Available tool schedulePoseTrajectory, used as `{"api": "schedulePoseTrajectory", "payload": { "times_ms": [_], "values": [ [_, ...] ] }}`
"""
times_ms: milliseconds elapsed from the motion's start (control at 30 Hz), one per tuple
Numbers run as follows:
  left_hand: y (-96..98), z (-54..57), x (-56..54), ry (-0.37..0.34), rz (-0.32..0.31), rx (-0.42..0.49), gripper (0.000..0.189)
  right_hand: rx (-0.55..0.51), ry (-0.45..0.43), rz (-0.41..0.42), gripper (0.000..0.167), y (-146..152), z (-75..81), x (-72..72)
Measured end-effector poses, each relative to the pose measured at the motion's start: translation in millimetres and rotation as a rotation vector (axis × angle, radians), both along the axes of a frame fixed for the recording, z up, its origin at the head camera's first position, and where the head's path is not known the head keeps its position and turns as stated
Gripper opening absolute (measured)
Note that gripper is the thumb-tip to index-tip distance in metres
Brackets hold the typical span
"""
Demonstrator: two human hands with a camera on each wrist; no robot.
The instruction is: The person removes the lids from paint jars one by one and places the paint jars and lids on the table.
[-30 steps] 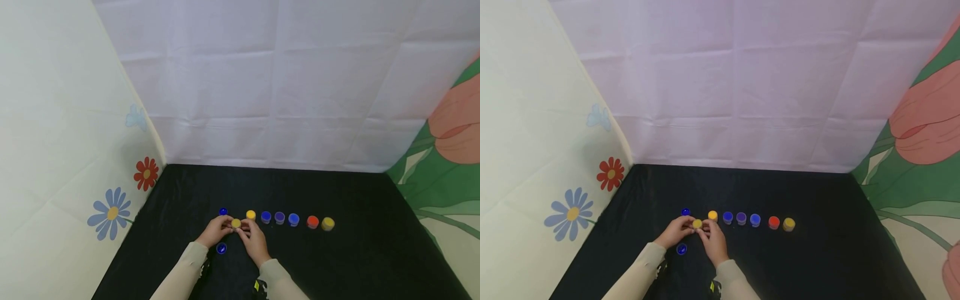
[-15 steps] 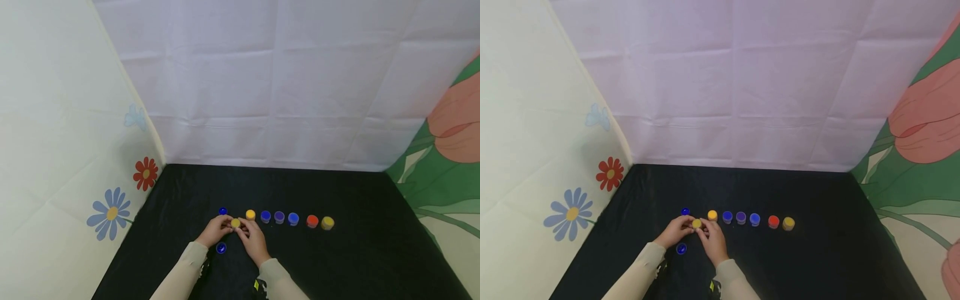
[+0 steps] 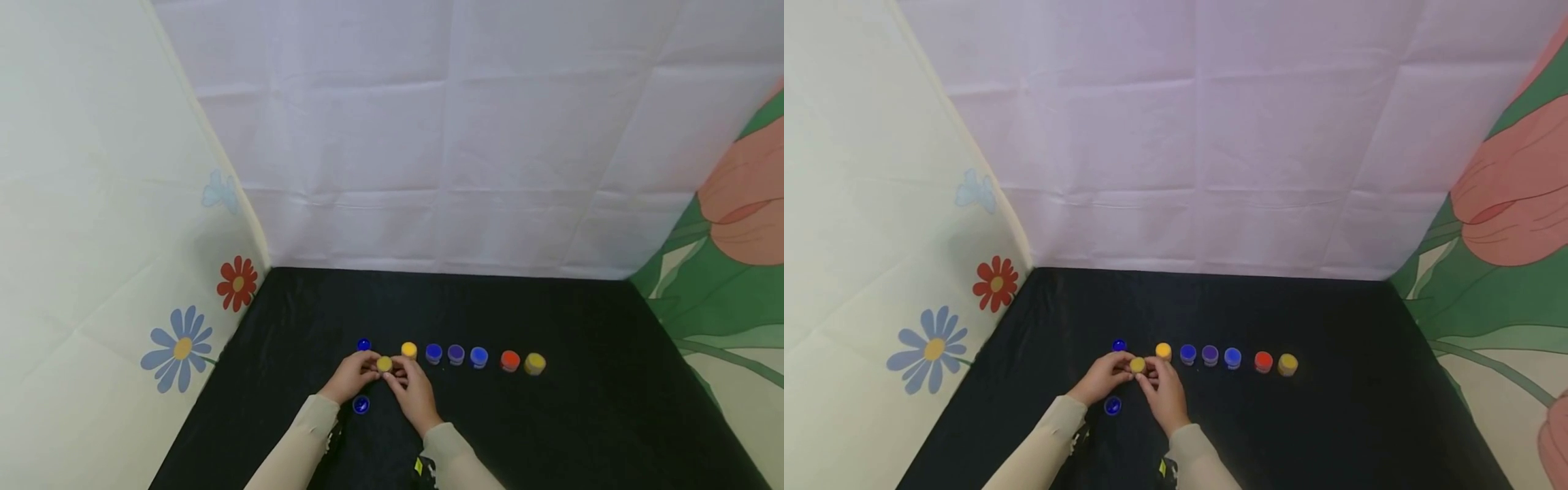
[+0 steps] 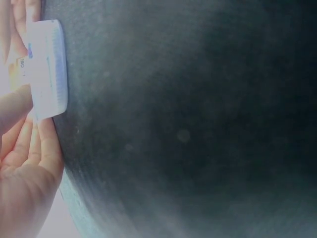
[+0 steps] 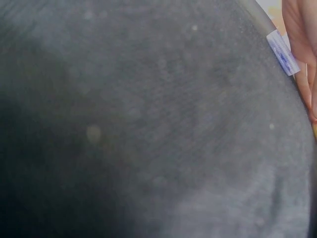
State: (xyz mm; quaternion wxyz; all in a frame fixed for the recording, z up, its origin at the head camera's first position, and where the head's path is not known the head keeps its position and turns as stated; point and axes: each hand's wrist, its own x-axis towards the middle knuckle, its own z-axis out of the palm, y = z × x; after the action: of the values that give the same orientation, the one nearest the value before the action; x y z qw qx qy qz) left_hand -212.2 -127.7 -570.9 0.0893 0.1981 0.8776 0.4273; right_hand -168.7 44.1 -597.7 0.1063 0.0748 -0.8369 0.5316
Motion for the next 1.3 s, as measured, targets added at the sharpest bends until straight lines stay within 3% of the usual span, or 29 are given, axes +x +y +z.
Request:
{"api": "schedulePoseTrajectory", "payload": {
  "times_ms": [433, 667, 900, 1067, 1300],
  "values": [
    [-1.4, -0.2, -1.8, -0.014, 0.01, -0.019, 0.023, 0.005, -0.002, -0.021, 0.027, -0.9, 0.7, 0.1],
    [-2.1, -2.6, -0.1, -0.023, 0.009, -0.009, 0.024, -0.007, -0.049, -0.024, 0.023, -1.8, 0.5, 0.2],
    [-3.2, -0.2, 1.5, 0.059, -0.026, 0.01, 0.022, -0.004, -0.018, -0.046, 0.021, -2.3, 1.7, -0.9],
    [-0.5, 2.3, 1.1, -0.008, 0.013, -0.004, 0.024, 0.006, -0.009, -0.054, 0.022, -2.7, 2.6, -0.2],
    [0.1, -1.6, -0.1, -0.024, 0.016, -0.024, 0.025, -0.049, 0.017, -0.037, 0.025, 0.7, 0.7, 3.6]
  ]
}}
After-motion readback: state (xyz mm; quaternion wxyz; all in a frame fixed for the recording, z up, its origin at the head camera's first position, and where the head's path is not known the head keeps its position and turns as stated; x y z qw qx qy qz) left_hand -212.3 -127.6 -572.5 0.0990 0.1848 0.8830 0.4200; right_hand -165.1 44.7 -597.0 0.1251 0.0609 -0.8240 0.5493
